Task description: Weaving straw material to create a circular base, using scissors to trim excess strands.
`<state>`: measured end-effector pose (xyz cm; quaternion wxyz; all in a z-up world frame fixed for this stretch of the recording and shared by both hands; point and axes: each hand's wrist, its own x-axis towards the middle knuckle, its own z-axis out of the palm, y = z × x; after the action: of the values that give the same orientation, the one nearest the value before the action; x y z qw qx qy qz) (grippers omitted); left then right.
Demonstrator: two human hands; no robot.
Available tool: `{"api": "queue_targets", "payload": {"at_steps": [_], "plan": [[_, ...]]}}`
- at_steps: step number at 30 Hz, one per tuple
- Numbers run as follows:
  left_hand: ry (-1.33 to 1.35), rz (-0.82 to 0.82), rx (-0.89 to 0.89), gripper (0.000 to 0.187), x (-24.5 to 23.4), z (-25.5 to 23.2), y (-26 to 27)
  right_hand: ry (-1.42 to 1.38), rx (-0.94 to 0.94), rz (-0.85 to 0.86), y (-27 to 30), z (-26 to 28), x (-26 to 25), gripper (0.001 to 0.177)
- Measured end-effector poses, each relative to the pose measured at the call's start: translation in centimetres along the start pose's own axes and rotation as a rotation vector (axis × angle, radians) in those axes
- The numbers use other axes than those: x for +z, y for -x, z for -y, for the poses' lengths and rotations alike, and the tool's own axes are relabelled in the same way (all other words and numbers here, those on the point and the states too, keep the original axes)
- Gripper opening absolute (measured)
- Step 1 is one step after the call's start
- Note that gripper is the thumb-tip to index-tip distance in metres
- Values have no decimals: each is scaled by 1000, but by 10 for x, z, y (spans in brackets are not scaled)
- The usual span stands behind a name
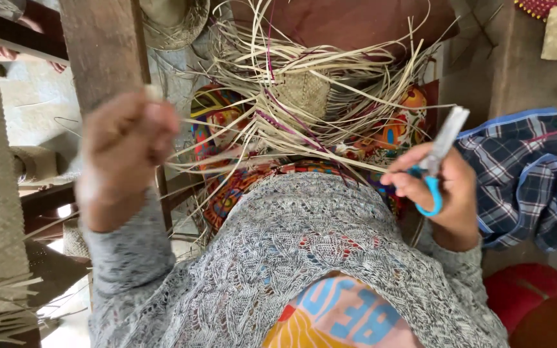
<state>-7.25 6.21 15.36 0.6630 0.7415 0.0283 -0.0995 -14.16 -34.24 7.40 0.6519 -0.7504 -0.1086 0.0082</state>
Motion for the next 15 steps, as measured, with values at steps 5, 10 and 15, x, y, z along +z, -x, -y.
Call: {"api": "queue_targets", "payload": {"at_steps": [5,10,15], "plan": [[-440,-141,155,28,-57,-11,10,144,176,-135,25,7,-24,23],[-1061,-352,292,15,-116,35,-9,333,207,146,26,-11,-34,19],[-1192,-485,510,13,-72,19,-15,851,321,437,11,-38,-2,26]]}}
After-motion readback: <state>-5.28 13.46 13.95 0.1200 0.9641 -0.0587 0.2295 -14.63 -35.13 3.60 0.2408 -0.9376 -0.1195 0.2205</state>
